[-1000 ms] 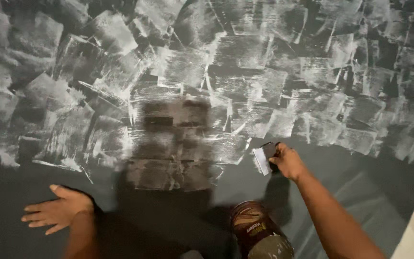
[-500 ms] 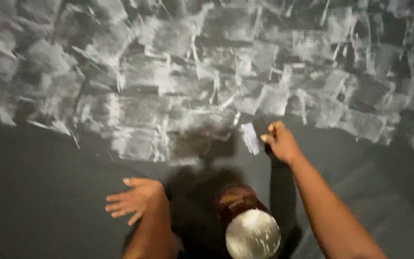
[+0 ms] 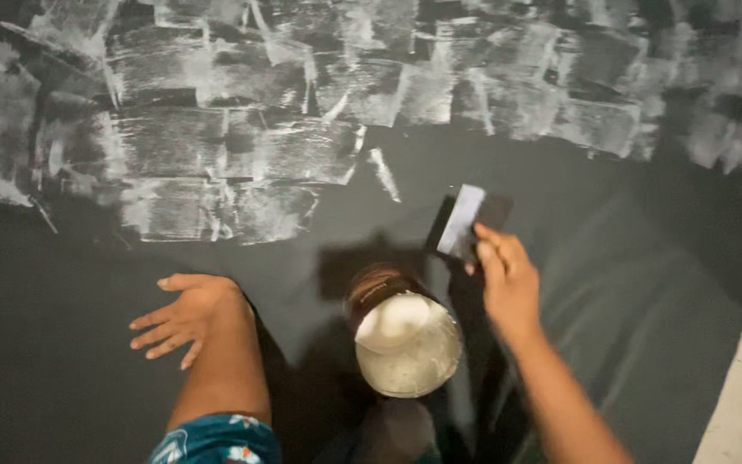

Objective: The person kneels on a tiled floor and uses a putty knife to spread white paint onto a large dark fabric laid out on the ground. They repeatedly dip the tool into a paint can and apply textured strokes across the surface.

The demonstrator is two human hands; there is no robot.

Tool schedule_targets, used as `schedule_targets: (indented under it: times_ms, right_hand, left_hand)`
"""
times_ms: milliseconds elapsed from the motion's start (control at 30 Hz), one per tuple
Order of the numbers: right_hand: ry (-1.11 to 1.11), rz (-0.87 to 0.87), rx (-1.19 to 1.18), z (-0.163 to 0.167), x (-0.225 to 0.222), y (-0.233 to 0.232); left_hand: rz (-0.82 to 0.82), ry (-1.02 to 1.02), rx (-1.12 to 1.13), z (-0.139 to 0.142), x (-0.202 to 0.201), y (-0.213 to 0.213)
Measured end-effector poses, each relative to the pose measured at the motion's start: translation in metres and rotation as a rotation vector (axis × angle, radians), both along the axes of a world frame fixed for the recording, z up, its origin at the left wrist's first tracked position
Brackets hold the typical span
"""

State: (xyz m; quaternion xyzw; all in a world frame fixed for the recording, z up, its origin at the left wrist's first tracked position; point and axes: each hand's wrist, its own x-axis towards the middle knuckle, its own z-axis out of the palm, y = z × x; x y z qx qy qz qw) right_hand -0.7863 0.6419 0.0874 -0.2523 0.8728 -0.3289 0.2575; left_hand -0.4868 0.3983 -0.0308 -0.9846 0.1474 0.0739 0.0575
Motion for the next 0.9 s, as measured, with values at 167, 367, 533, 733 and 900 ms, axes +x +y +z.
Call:
schedule_targets:
  times_ms: [167,367,533,733,900]
  right_hand:
    - [0.096,0.041,0.049,0.043,0.047,0.049]
    - [-0.029,0.03,-0.122,0.031,0.082,0.068]
    - [0.192,-0.063,-0.138,0.009,0.089,0.066]
    - [0.172,-0.205,-0.314,0.017,0.065,0.098]
    - [0.243,-0.438,-0.147,0.027,0.018,0.155]
  left_hand:
    - [-0.002,0.079,0.012,0.018,-0.004,0.0]
    - [-0.039,0.06,-0.047,0.016,-0.002,0.006]
    - [-0.064,0.011,-0.112,0.005,0.004,0.006]
    - [-0.068,0.096,-0.097,0.023,0.002,0.01]
    - [-0.148,0.309,-0.086,0.043,0.015,0.022]
